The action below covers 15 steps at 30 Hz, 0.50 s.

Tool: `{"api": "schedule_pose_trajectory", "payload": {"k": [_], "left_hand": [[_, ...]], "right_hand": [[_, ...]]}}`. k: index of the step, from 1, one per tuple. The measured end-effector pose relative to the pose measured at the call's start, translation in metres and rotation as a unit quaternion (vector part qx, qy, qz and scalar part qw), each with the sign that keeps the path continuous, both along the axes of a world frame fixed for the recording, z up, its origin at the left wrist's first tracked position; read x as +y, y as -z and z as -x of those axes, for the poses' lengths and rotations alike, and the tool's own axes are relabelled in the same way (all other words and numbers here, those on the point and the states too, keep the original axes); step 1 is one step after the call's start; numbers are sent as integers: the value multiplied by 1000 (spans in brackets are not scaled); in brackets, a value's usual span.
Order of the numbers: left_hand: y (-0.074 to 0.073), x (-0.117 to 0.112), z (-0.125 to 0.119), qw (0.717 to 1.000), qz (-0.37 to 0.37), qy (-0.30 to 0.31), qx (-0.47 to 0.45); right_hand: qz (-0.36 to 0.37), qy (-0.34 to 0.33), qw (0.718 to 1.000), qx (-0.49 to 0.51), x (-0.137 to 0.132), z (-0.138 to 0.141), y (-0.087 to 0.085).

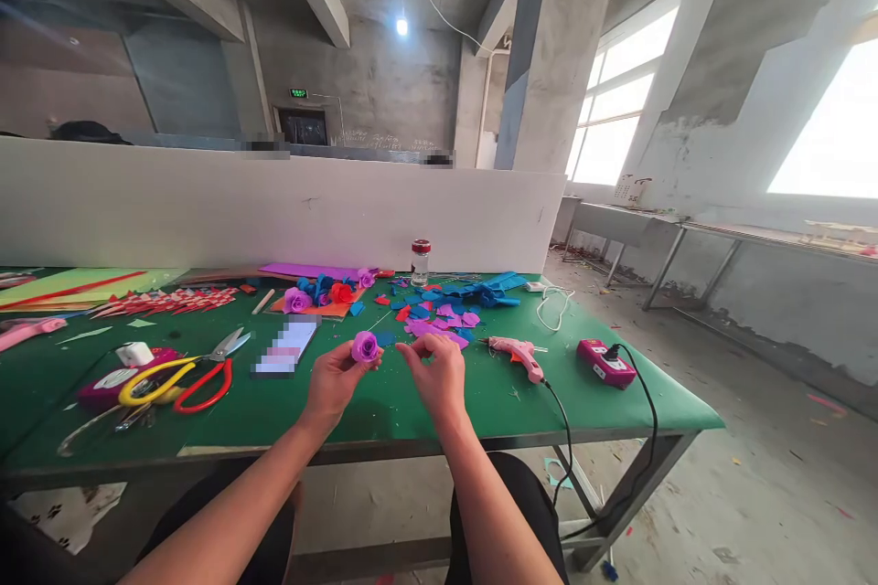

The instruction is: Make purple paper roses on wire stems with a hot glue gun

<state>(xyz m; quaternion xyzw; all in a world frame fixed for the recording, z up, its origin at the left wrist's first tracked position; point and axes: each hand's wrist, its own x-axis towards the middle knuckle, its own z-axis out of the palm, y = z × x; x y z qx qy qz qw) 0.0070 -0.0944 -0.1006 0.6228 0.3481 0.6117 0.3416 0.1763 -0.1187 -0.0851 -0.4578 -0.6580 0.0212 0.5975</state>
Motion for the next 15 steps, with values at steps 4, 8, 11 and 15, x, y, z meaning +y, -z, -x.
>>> {"api": "schedule_pose_trajectory", "payload": {"k": [4,8,11,15], "left_hand": [[-1,-1,-2,999,33,7,-41],[-2,-2,-3,997,40,18,-57],[-3,-3,-4,997,48,21,-65],[-2,-4,-5,995,51,39,-75]], "right_hand": [[-62,-32,997,-45,-10,9,-6],[-86,-36,993,-75,-17,20,-7],[-78,-32,994,-70,-18,24,-6],[-65,-24,995,-72,-16,26,-4]]}}
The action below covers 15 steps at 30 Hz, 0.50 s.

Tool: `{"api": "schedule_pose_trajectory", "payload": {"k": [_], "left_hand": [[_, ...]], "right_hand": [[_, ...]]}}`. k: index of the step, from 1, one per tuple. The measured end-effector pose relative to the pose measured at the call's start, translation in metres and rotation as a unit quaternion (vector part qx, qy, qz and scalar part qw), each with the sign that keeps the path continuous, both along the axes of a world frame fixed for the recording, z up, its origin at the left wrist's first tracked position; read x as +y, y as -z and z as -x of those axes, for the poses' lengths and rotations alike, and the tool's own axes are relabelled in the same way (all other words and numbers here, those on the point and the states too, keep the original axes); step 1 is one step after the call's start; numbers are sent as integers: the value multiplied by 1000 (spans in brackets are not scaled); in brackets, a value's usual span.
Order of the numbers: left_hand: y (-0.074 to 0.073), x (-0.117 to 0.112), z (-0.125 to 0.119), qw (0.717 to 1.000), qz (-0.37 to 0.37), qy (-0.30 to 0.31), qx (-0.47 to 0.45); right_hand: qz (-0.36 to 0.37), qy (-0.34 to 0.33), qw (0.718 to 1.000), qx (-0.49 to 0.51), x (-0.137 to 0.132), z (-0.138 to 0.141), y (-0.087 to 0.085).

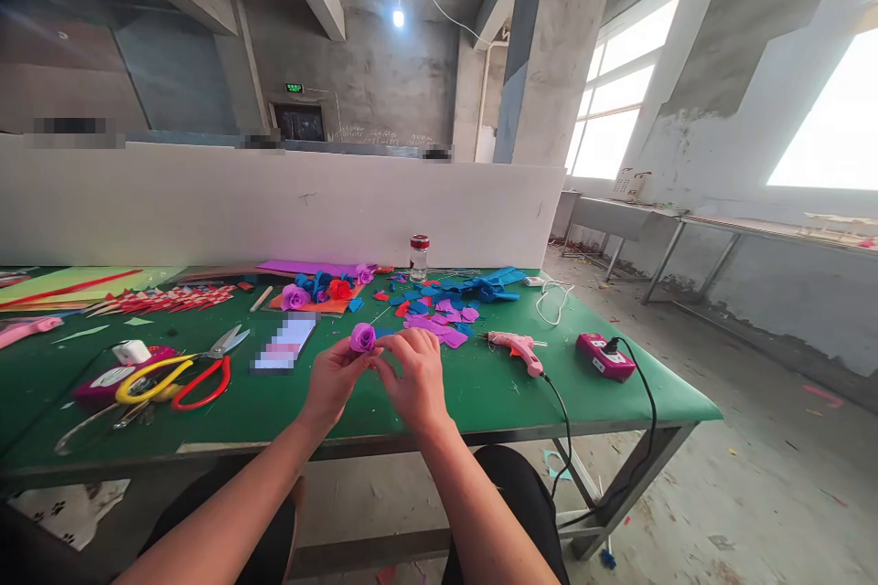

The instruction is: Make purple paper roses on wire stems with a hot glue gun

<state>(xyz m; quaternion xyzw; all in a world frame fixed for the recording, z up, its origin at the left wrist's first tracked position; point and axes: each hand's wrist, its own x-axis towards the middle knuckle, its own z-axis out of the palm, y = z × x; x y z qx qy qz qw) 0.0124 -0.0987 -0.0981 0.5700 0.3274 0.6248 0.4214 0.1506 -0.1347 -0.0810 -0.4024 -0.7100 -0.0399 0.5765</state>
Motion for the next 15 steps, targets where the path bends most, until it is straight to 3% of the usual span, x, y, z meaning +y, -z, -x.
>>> {"api": "schedule_pose_trajectory", "payload": {"k": [15], "left_hand": [[2,-1,-2,1000,-9,6,24]], "right_hand": [[-7,3,1000,-13,5,0,5]]}}
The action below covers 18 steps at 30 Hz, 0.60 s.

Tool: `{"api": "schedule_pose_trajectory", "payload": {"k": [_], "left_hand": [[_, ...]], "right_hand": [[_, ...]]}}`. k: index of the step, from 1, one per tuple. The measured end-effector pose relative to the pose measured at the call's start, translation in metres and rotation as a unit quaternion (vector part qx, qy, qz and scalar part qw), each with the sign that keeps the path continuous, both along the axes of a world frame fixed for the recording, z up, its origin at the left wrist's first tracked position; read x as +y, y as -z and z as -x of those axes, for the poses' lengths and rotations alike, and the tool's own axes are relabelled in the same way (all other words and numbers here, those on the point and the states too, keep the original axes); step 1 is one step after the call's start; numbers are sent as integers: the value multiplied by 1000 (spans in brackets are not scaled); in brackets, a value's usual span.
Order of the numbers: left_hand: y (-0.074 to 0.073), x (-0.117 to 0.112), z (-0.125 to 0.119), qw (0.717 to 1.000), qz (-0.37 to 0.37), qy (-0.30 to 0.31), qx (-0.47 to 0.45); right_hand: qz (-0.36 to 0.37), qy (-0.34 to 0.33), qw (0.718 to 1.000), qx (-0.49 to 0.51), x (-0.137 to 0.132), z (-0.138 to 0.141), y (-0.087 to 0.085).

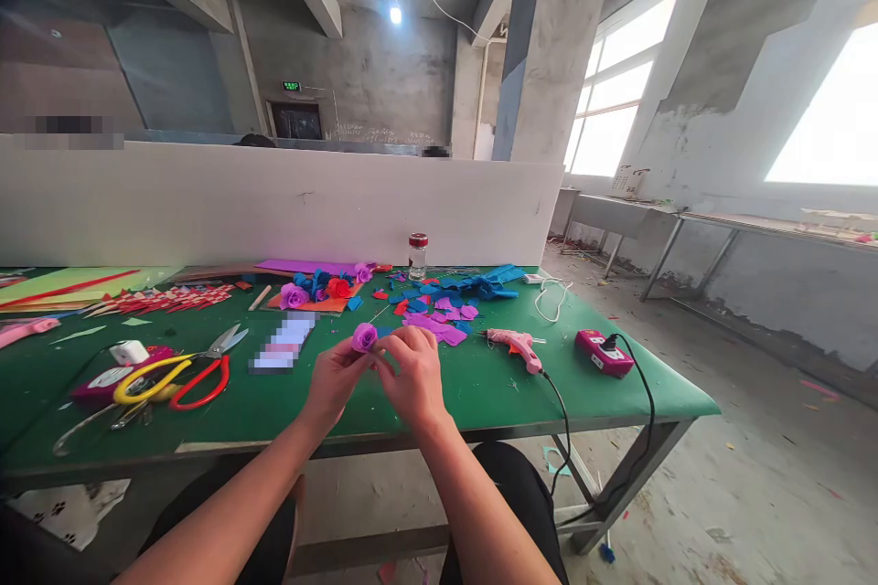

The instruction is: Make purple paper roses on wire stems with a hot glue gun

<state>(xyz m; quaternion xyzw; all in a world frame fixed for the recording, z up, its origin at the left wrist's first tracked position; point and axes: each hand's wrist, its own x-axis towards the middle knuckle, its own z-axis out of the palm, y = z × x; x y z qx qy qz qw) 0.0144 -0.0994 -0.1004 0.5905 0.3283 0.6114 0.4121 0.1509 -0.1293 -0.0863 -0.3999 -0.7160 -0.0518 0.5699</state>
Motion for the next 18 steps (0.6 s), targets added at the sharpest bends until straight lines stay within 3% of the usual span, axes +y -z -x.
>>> {"api": "schedule_pose_trajectory", "payload": {"k": [13,18], "left_hand": [[1,-1,0,1000,-4,-9,15],[0,-2,0,1000,-10,-8,26]], "right_hand": [[16,-20,1000,0,-1,-1,0],[25,-70,995,59,-4,0,-5]]}}
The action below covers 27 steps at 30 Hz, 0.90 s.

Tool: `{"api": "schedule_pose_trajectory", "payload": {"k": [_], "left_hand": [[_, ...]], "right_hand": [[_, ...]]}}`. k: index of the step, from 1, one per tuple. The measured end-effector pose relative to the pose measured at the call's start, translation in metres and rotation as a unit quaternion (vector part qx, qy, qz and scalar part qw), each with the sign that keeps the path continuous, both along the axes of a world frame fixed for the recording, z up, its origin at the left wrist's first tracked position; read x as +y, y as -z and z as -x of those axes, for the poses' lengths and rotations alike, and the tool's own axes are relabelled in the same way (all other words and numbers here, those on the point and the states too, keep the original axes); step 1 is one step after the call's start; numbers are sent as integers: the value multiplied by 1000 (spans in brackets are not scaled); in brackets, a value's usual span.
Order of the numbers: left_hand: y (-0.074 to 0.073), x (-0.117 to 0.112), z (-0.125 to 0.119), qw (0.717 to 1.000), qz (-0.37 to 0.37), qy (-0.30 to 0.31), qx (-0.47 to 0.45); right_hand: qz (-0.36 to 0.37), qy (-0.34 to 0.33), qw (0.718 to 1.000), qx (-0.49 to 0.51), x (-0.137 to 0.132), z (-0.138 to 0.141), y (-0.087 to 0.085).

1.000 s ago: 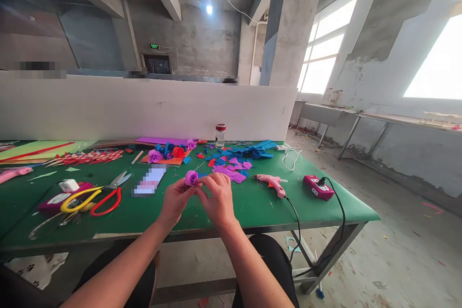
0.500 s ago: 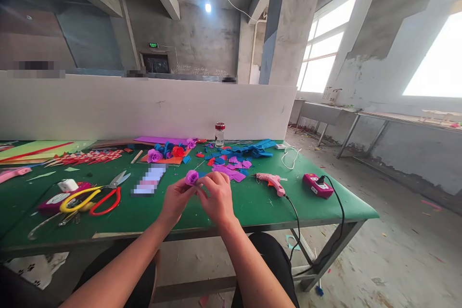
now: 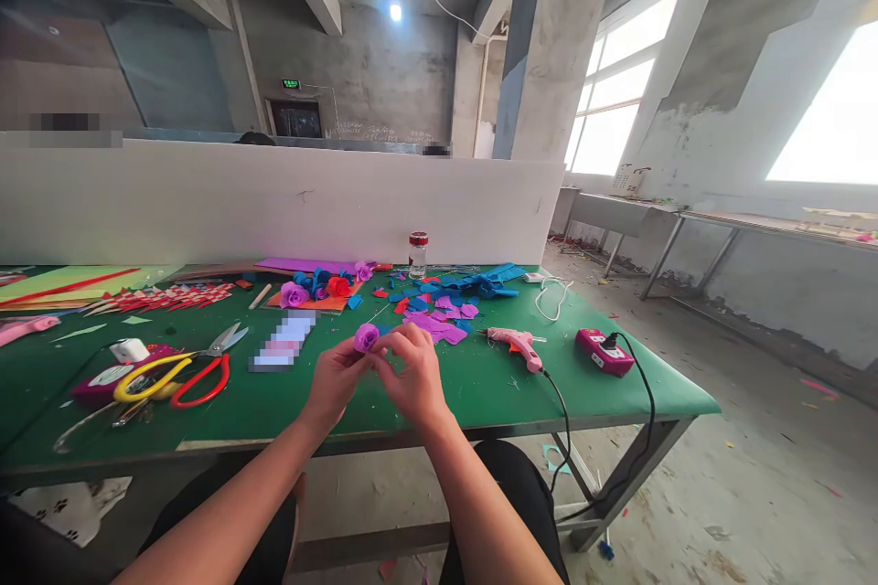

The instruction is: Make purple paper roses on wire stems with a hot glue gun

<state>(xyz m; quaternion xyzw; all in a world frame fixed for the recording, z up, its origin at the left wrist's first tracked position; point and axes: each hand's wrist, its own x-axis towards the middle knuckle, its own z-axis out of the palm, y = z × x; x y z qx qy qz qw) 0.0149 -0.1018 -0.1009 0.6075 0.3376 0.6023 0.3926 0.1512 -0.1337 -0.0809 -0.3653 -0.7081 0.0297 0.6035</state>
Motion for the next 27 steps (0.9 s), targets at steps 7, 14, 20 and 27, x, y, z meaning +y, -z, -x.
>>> {"api": "schedule_pose_trajectory", "payload": {"k": [7,14,20,27], "left_hand": [[0,5,7,997,-41,-69,18],[-8,1,12,986,-123,-88,71],[-14,-5,14,980,-152,-67,109],[-11,-6,13,971,-188,-38,140]], "right_hand": [[54,40,983,173,10,-17,1],[25,115,993,-15,14,-31,1],[14,12,990,-141,10,-34,3],[-6,-3,986,-167,10,-26,7]]}}
